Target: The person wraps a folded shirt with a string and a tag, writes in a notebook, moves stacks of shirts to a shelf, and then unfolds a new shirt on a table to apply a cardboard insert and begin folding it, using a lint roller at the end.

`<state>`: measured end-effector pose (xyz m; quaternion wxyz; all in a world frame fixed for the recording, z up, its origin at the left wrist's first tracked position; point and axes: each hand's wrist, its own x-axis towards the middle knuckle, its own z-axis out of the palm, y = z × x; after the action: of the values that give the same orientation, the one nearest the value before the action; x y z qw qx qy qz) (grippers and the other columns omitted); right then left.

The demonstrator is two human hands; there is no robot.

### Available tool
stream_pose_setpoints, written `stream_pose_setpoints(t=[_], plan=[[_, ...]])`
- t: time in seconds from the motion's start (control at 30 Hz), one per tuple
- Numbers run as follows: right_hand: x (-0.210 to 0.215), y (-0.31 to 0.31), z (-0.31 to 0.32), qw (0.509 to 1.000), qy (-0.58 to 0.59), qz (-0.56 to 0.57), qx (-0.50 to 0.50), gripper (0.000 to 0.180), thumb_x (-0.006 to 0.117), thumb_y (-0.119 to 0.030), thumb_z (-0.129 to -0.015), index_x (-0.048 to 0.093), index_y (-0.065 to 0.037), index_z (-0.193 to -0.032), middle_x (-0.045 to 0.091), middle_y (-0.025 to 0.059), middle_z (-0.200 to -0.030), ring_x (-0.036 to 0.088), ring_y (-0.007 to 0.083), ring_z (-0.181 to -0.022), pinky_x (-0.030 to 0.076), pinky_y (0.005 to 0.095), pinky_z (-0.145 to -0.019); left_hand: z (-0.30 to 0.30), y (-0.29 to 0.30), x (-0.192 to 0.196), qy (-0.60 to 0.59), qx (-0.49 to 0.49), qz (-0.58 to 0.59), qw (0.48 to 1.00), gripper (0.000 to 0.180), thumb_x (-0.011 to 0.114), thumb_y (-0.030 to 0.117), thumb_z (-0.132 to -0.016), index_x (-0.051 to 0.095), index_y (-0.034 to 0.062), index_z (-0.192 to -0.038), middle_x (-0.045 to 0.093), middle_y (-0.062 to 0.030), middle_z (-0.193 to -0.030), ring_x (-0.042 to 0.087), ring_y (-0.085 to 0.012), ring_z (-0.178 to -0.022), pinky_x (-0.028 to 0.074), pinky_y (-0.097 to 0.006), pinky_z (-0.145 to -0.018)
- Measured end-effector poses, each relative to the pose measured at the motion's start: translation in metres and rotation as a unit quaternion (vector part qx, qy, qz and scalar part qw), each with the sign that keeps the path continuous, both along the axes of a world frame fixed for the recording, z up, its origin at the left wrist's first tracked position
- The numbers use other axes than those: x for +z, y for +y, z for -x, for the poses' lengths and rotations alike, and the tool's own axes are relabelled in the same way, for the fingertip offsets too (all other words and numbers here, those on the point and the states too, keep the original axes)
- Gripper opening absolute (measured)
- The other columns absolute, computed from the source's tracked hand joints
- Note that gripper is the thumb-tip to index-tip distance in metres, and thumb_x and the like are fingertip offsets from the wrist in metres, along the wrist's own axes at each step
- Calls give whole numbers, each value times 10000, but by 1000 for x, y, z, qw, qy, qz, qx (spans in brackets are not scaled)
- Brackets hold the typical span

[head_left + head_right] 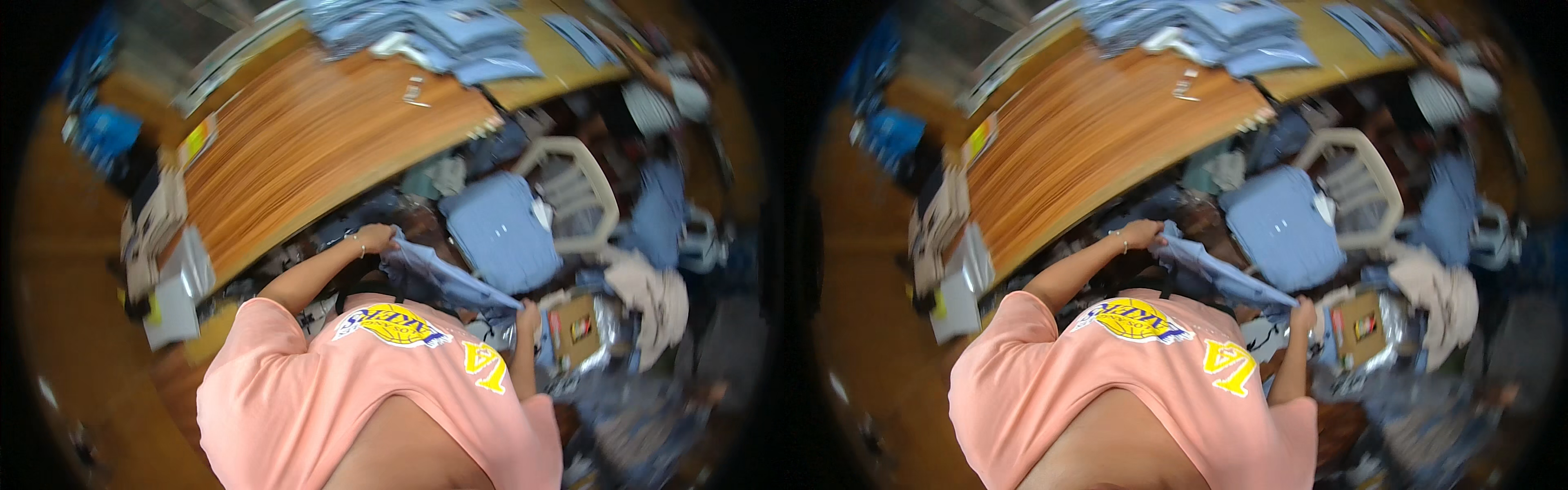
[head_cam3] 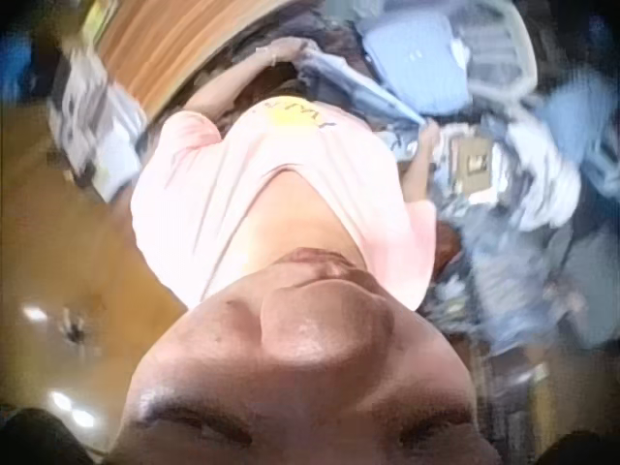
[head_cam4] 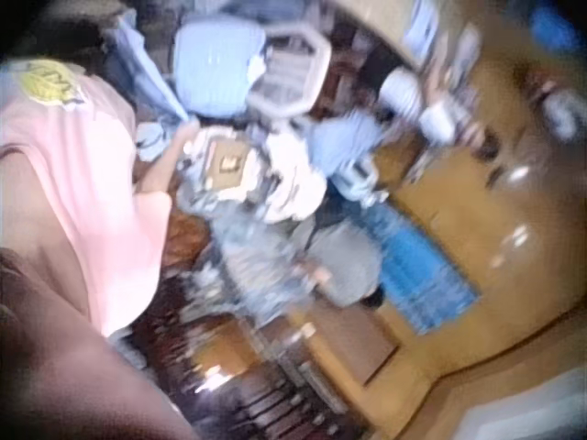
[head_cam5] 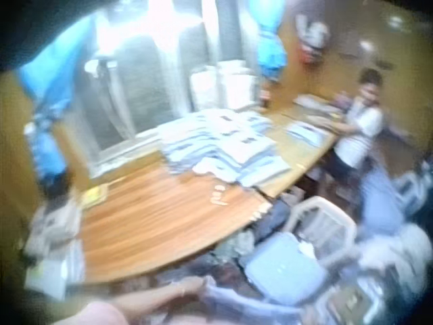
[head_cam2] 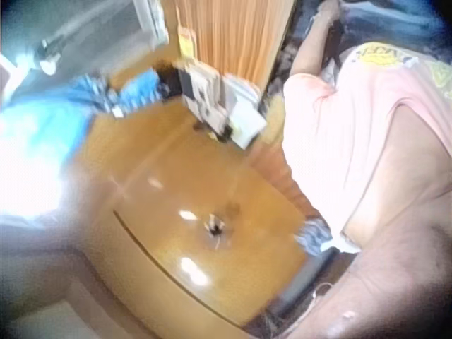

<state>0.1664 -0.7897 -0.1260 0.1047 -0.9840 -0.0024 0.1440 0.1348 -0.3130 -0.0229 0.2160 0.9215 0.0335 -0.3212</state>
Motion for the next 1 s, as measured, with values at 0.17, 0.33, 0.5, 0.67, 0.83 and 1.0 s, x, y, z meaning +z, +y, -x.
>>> stream_pose_setpoints(t=[0.17,0.33,0.5,0.67,0.83,1.0], plan=[[86,32,-57,951,17,-308,-32,246,510,15,-728,619,-48,-939,601,96,-786,616,203,-604,477,320,-482,62,41,169,-86,99,82,988,399,611,420,-796,562,34,-887,598,-175,-835,568,-301,-774,430,-400,-672],[329,134,-116,753,-143,-637,81,171,449,-32,-827,564,1,-949,609,87,-797,535,115,-538,414,211,-450,40,126,308,-324,219,363,846,160,628,176,-800,497,84,-784,454,44,-674,423,-48,-586,339,-196,-483],[405,211,-284,789,-337,-462,223,268,458,30,-801,602,-14,-1023,533,4,-727,461,58,-532,390,213,-458,-89,264,349,-641,137,13,755,113,464,84,-851,527,31,-928,560,-48,-828,541,-164,-764,465,-280,-679],[524,292,-152,744,-325,-548,203,282,467,39,-813,610,-42,-1043,588,-5,-859,526,51,-703,407,182,-544,-27,338,404,-692,156,98,698,65,438,34,-819,500,44,-837,468,8,-756,451,-84,-734,409,-238,-648],[477,439,-18,784,-43,-498,367,252,540,-45,-661,632,-10,-892,577,47,-630,516,91,-552,413,248,-495,78,490,296,-551,296,190,756,104,436,118,-919,528,70,-921,536,32,-819,492,-36,-754,392,-170,-634],[380,558,76,592,255,-363,673,619,639,-230,-809,365,-44,-1332,546,176,-1197,614,240,-942,484,317,-792,200,607,161,-572,422,10,703,467,550,87,-844,349,13,-1259,458,-165,-1232,448,-252,-1153,359,-324,-961]])
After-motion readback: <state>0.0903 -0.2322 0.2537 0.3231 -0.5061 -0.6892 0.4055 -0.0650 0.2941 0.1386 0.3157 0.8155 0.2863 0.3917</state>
